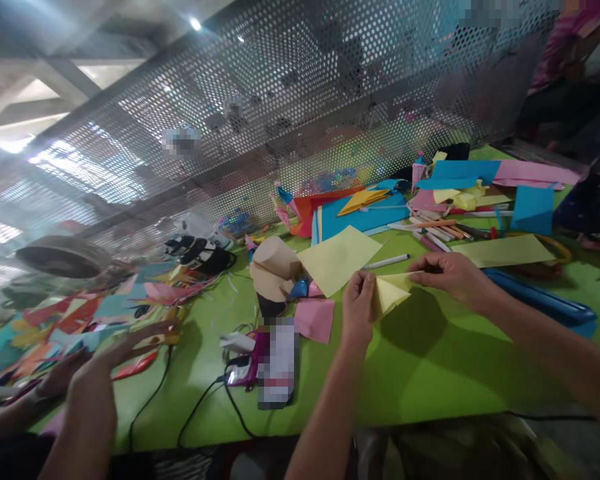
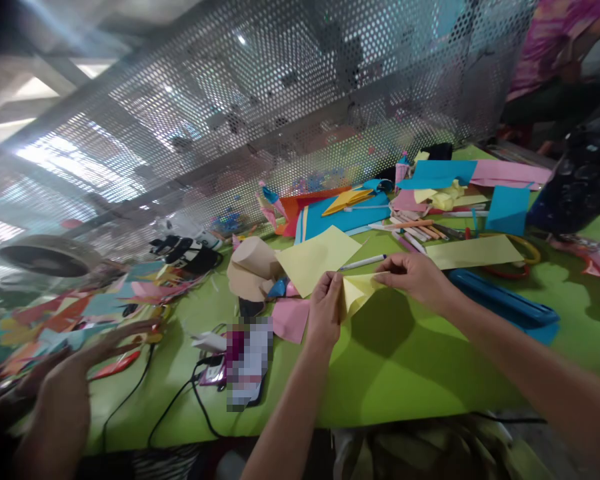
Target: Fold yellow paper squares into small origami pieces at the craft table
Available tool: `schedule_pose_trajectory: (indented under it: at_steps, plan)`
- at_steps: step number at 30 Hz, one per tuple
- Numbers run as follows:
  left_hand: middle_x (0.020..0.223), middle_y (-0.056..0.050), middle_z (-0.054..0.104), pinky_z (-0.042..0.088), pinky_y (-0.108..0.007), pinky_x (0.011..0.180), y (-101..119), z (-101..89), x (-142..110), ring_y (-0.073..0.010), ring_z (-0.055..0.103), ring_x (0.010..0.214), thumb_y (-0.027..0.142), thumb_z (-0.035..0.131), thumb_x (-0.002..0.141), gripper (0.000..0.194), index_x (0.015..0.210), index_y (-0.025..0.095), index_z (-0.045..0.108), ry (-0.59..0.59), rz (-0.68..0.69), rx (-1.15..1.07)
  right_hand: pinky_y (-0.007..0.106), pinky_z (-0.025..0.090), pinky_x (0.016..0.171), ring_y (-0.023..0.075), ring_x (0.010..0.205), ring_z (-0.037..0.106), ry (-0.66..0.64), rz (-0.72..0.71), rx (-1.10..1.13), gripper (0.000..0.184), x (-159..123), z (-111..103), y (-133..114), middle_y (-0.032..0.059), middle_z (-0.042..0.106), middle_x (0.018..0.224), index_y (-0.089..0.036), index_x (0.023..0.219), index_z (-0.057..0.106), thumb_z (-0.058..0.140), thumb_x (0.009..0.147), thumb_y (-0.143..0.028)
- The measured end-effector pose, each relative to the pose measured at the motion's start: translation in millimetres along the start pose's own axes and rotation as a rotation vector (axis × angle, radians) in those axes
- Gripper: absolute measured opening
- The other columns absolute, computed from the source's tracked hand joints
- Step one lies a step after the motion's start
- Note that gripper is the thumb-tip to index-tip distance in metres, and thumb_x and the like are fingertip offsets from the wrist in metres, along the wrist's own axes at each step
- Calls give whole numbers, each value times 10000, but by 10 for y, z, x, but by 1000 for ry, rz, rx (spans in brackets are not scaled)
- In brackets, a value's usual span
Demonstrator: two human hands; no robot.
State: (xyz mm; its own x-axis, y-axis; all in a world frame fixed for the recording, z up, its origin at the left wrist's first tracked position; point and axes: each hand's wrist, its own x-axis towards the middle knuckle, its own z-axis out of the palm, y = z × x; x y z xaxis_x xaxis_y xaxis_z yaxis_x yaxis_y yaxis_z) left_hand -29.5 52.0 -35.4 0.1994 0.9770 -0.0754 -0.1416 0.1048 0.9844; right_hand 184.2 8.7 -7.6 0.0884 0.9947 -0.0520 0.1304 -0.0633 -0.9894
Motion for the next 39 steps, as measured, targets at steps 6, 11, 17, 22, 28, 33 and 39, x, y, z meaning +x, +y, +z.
schedule_pose_trajectory:
  at_steps: [6,11,17,22,28,33,39]
  plan:
    - [809,26,550,403,-229,682,-5,-8,-6,-142,502,768,621,798,863,451,891,213,607,-5,-1,29,318,387,608,162,651,496,39,-34,-15,573,4,-13,-4,15,627,673,-213,743,757,848,642,-769]
    - [820,18,574,389,-226,656,-18,-3,-6,-145,525,767,617,794,869,442,904,216,610,-13,-16,37,318,409,633,161,656,525,35,-44,16,548,8,-11,25,15,642,673,-215,720,733,846,683,-749]
    - [824,18,604,411,-228,657,-40,-19,8,-145,547,753,612,819,853,446,917,218,619,-13,-39,0,342,474,699,180,700,594,7,-13,52,570,11,-64,-6,62,726,746,-192,743,765,805,738,-761]
    - [849,21,626,456,-235,689,-31,-25,10,-144,580,772,598,872,806,466,919,219,626,-29,-55,-112,360,518,795,226,888,655,21,-13,90,651,-22,-113,-96,122,782,991,-191,847,801,709,788,-833]
    - [807,32,610,439,-222,672,-53,-8,16,-134,563,753,606,872,808,474,901,211,625,-39,-39,-125,321,437,649,183,702,566,-22,-20,-2,532,4,-59,-32,25,686,731,-216,779,759,921,606,-692]
    - [779,31,599,423,-230,660,-44,7,4,-140,557,735,622,857,810,486,877,211,606,-32,-60,-75,312,350,578,155,614,467,37,-56,-122,564,26,-50,17,-1,601,627,-217,695,703,819,683,-769]
    - [816,23,606,409,-229,659,-41,6,-2,-138,549,746,617,830,838,469,898,211,604,-22,-59,-28,313,333,587,158,614,474,41,-78,-187,537,21,-76,47,-7,610,631,-230,715,707,747,793,-760]
